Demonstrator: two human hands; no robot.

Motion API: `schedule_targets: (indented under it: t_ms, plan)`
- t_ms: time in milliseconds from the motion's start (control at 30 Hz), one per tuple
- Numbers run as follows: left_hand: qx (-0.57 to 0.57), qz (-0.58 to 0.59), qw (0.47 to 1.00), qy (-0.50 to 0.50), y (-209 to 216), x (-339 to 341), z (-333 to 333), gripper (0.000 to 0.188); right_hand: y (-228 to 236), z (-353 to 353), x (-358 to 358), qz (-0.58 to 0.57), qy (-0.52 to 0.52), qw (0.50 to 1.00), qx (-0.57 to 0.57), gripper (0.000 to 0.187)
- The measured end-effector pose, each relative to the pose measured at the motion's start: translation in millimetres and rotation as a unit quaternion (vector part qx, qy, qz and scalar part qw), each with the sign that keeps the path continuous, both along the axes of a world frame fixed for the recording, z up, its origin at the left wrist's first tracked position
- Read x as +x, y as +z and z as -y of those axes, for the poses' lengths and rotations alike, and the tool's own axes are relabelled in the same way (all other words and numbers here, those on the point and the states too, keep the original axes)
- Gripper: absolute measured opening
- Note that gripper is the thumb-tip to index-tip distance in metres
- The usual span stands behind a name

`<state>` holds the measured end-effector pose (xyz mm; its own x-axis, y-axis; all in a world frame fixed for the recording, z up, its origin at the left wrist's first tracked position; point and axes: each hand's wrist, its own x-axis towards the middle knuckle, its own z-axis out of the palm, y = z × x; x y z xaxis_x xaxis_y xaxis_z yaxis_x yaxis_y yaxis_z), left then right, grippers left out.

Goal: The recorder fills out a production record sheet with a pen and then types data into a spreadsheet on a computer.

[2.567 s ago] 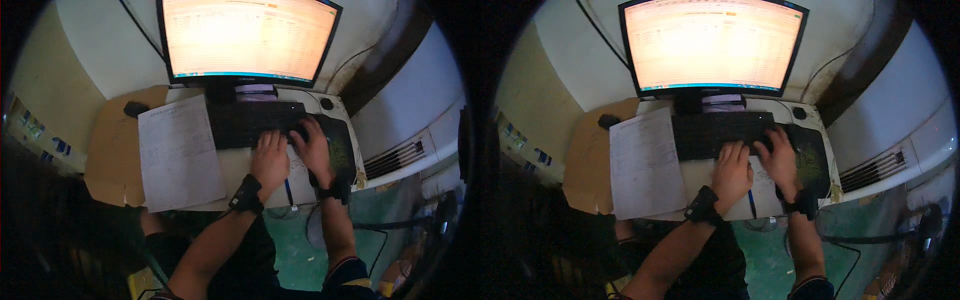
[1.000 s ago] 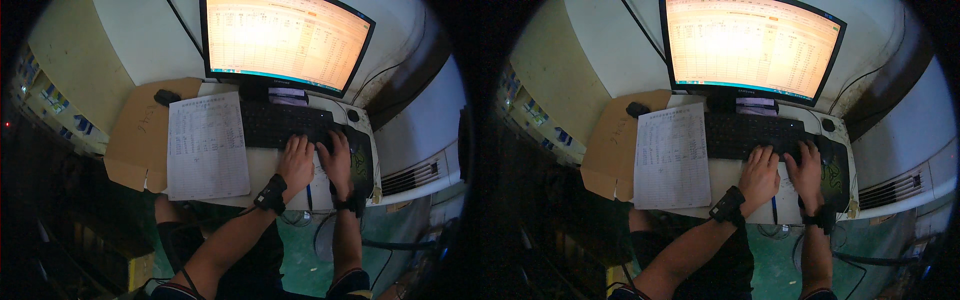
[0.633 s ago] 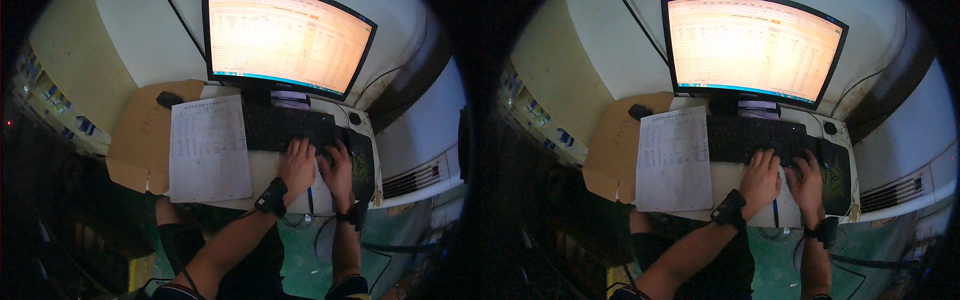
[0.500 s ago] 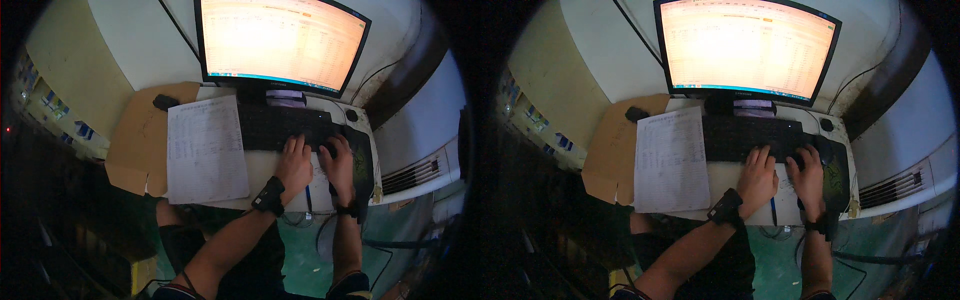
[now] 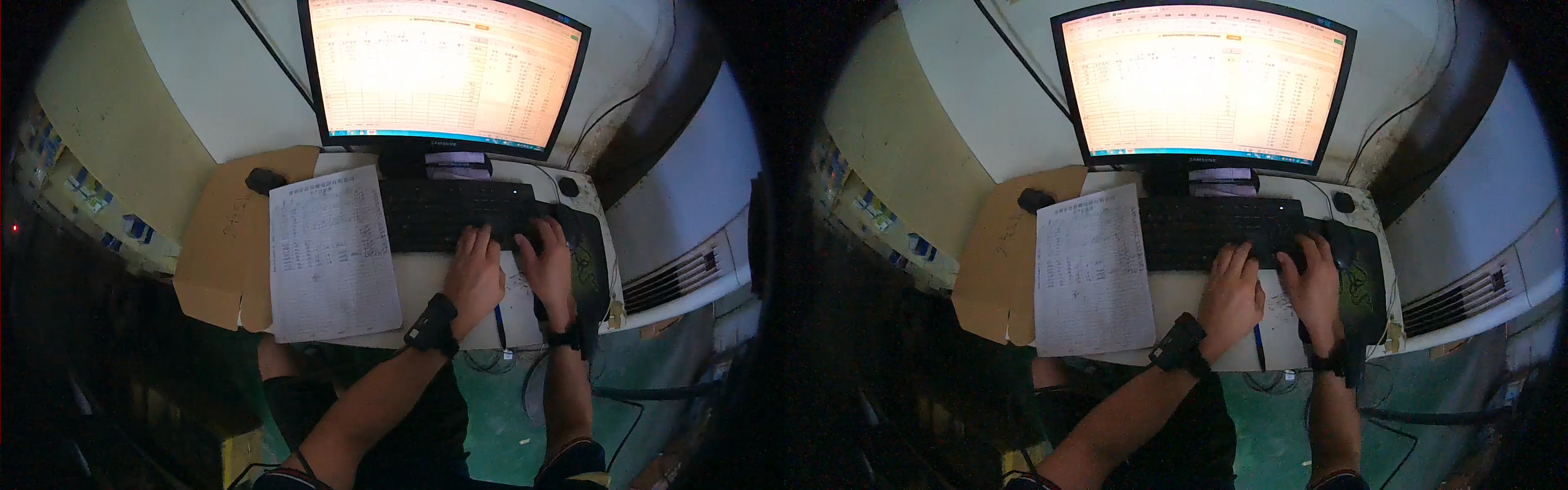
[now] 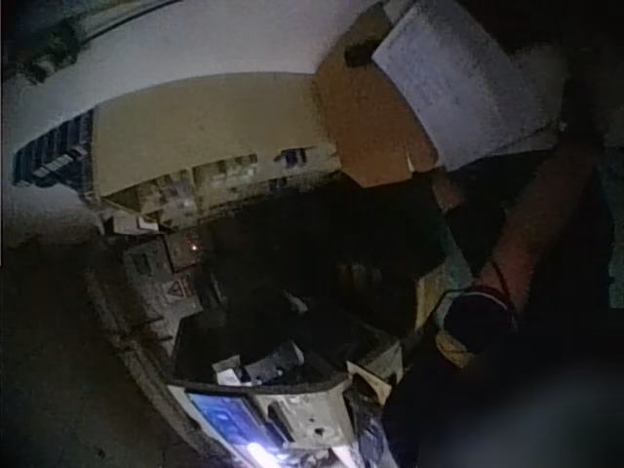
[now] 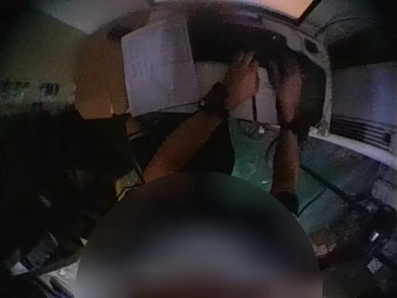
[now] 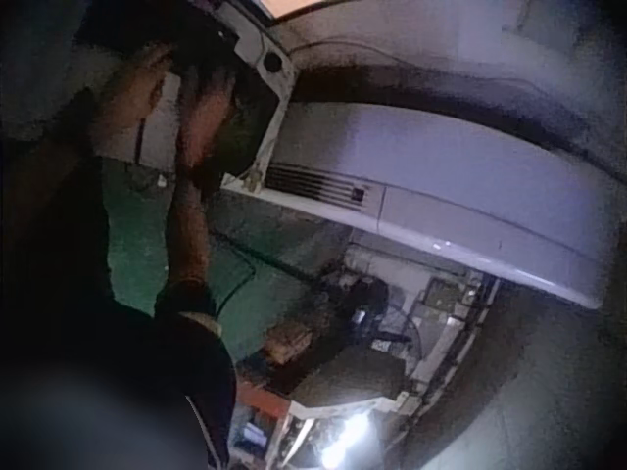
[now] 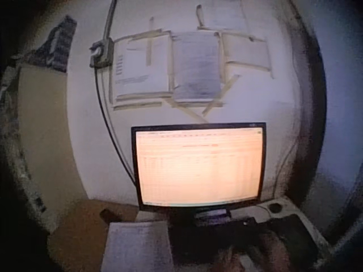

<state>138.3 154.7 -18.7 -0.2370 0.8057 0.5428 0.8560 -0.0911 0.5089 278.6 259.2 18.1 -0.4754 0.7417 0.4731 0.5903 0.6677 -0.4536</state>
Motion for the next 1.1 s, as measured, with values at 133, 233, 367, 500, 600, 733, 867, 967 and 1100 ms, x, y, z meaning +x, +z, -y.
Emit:
schedule_targets:
  t_ms: [133,233,367,500,600,733,867,967,1100]
  plan:
    - [-0.003,-0.003,1.000,-0.006,6,1,-1,0.043,-5,-8,-1,0.018,-0.008,0.998,0.057,0.041]
    - [0.011,0.007,1.000,-0.005,5,0,-1,0.041,3,-7,-2,-0.008,-0.021,1.000,-0.003,0.041]
    - [0.021,0.021,1.000,0.001,2,2,-3,0.044,-3,-6,-1,0.001,-0.028,1.000,-0.004,0.041]
    - [0.012,0.009,1.000,-0.001,-1,1,-3,0.048,0,8,-2,0.035,0.033,0.997,0.067,0.040]
    - [0.010,0.011,1.000,0.002,2,1,-2,0.048,-1,4,1,0.048,0.055,0.995,0.064,0.040]
    - [0.009,0.012,1.000,0.010,2,0,-1,0.049,5,-5,-11,-0.018,0.008,1.000,-0.017,0.042]
    - [-0.001,0.017,1.000,-0.004,4,-1,-1,0.047,-5,-16,-16,0.019,0.013,0.999,0.041,0.044]
    - [-0.008,0.015,1.000,-0.015,7,0,0,0.046,-3,-19,-15,0.041,0.002,0.998,0.056,0.045]
    - [-0.012,0.006,1.000,-0.004,5,-2,1,0.046,-2,-23,-17,0.003,0.010,1.000,0.018,0.043]
